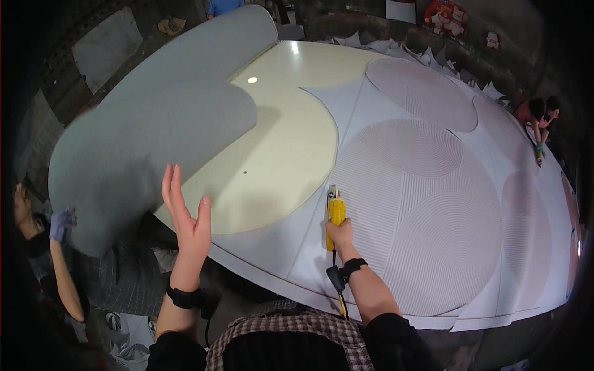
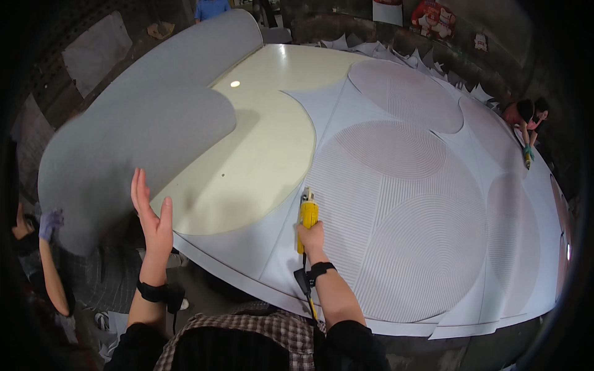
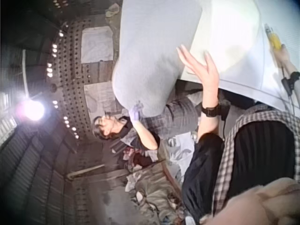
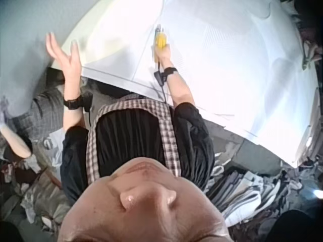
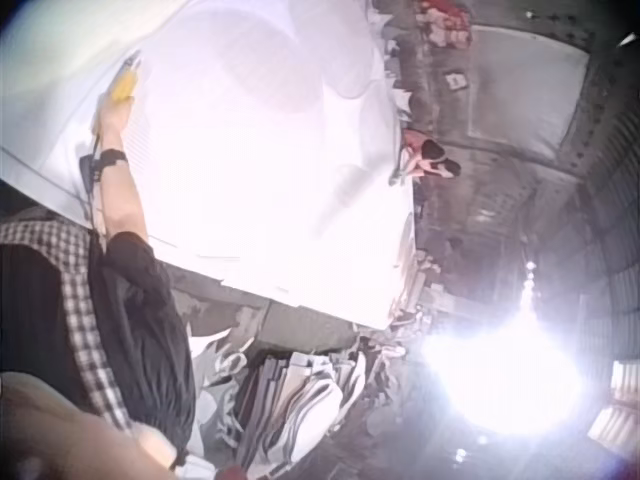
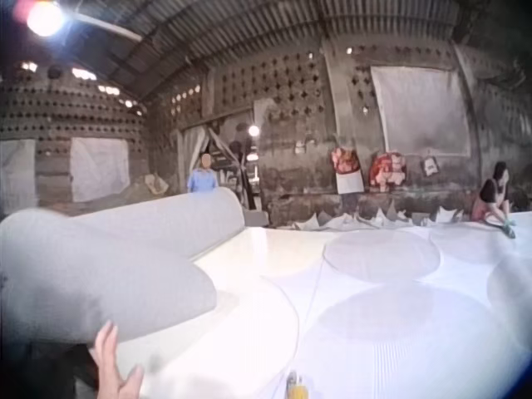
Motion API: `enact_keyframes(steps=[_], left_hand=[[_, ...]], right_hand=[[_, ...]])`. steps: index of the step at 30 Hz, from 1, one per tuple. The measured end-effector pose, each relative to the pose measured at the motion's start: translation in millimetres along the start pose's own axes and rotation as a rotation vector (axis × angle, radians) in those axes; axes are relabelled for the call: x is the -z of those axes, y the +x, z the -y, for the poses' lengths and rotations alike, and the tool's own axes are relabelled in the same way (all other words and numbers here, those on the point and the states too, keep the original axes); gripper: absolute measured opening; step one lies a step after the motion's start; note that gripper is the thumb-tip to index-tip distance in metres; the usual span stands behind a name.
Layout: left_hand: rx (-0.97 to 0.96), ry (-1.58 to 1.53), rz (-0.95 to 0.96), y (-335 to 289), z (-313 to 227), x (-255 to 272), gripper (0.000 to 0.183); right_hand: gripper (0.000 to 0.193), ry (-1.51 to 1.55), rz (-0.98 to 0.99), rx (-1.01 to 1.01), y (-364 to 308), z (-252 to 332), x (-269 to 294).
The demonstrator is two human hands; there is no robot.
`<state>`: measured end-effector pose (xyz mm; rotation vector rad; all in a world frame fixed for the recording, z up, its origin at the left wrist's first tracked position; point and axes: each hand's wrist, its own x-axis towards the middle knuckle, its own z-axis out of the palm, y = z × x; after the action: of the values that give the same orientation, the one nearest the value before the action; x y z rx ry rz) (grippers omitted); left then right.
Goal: Cutting circular patterns out of a large roll of patterned fabric using an electric rotary cutter on a large table.
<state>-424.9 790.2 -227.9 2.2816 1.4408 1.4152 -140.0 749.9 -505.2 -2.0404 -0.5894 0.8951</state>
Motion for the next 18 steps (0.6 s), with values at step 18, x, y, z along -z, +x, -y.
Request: enact_keyframes(steps=[18], left_hand=[[0.117,-0.059,0.331,-27,125,-46,0.056]], right_hand=[[0.051,-0.041,-0.121,-0.051,-8,19,-16]])
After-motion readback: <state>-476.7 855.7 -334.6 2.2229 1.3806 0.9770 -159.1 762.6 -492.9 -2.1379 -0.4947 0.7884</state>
